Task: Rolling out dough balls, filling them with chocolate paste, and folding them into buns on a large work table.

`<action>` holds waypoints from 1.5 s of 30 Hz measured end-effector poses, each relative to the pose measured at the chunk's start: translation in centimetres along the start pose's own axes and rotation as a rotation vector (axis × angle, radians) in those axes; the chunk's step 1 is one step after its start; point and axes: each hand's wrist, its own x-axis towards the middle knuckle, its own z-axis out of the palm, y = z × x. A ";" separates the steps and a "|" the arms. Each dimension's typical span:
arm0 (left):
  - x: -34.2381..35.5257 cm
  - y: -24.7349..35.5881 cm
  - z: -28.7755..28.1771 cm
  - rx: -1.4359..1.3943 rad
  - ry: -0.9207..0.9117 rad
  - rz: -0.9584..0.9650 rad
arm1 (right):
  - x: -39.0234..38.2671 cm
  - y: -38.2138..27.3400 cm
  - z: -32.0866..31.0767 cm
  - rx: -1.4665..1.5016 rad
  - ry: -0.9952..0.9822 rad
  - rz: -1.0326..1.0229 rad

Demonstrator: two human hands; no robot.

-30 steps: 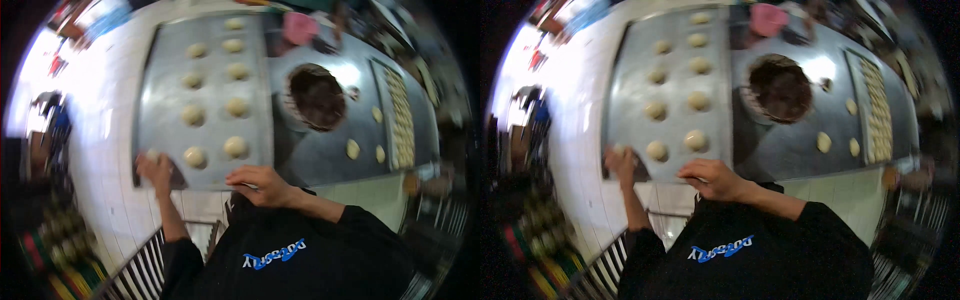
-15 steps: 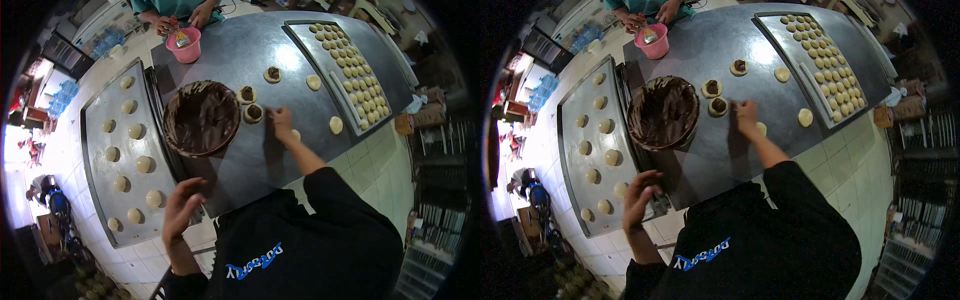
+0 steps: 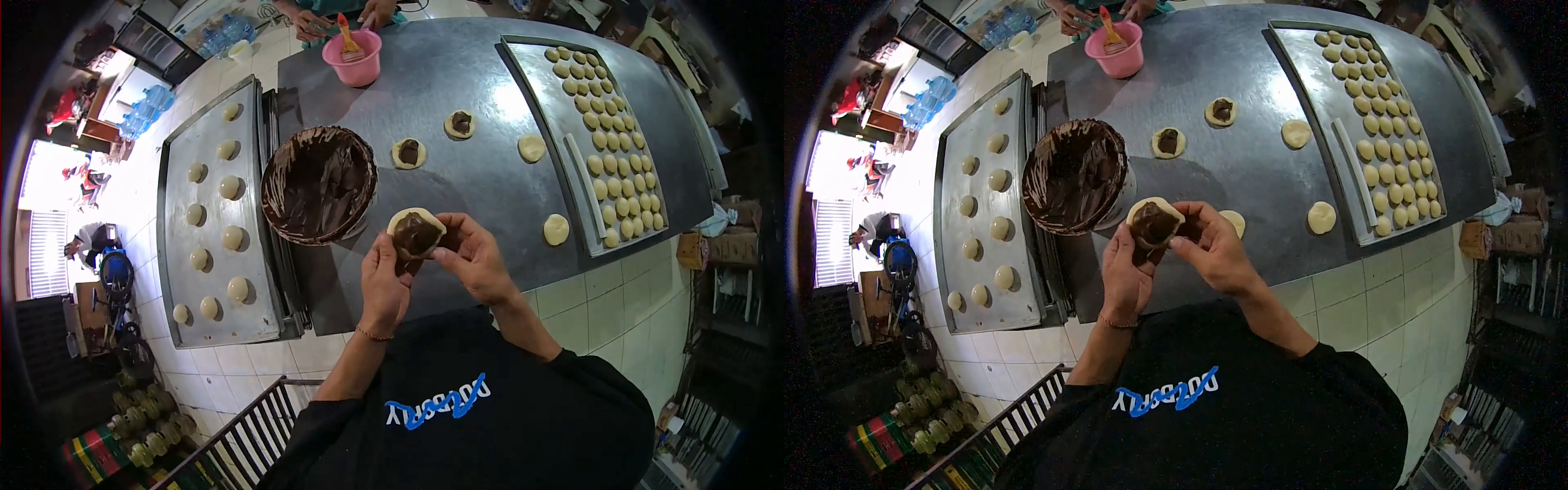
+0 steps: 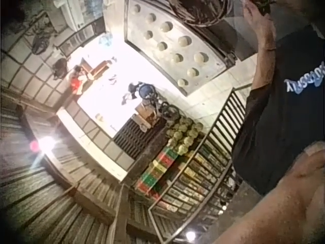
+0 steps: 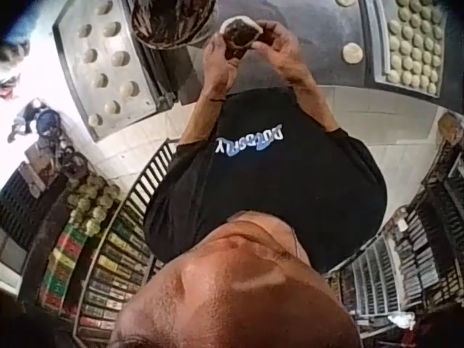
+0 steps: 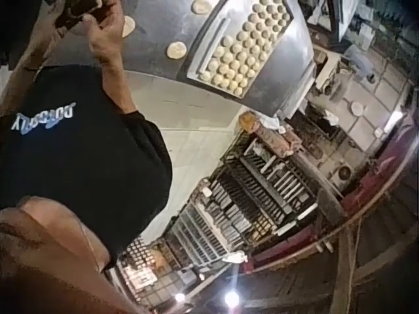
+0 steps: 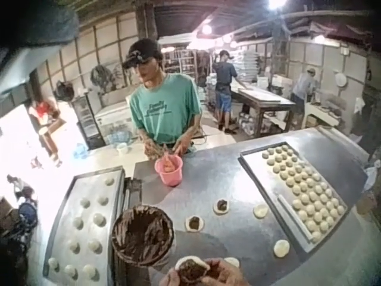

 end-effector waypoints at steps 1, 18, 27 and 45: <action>-0.5 0.1 -0.1 0.186 -0.013 0.054 | -0.4 0.0 0.2 -0.079 0.004 -0.067; -4.6 7.5 -4.7 0.697 -0.161 0.319 | -1.5 -1.9 5.7 -0.204 -0.215 -0.037; -7.1 13.5 -2.1 1.470 -0.409 0.822 | -1.4 -6.4 9.5 -0.983 -0.231 -0.740; -7.6 12.2 -0.5 0.600 -0.067 0.994 | -1.9 -7.4 14.7 -0.922 -0.276 -0.757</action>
